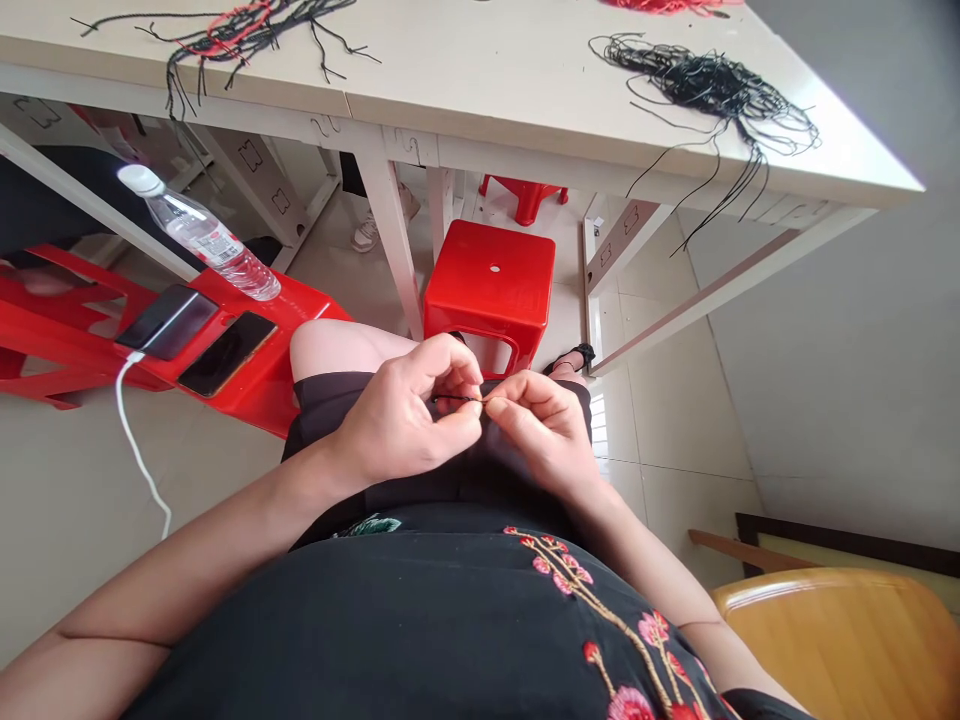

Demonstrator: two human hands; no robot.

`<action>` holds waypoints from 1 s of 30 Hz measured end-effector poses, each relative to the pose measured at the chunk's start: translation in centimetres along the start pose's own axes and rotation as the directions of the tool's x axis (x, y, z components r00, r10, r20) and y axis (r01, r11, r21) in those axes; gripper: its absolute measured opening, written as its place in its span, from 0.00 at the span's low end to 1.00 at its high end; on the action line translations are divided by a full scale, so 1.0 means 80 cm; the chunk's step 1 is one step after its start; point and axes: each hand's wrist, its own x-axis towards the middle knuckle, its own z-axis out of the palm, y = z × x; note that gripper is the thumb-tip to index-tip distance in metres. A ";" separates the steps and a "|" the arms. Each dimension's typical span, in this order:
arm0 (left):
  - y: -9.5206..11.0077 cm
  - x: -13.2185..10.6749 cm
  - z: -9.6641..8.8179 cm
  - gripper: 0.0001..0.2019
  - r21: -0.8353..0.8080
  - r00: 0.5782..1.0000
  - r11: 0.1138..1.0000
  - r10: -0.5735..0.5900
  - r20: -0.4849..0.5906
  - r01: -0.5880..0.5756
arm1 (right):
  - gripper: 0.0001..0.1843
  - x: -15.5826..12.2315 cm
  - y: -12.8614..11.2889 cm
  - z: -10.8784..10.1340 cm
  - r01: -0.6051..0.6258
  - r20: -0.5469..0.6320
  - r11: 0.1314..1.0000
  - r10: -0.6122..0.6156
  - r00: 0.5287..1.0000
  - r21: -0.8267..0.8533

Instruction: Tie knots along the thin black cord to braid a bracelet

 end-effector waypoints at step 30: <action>-0.003 -0.003 -0.002 0.04 -0.199 0.986 0.966 -0.165 0.003 0.163 | 0.06 0.001 -0.003 0.004 0.039 -0.037 0.992 -0.044 0.998 -0.117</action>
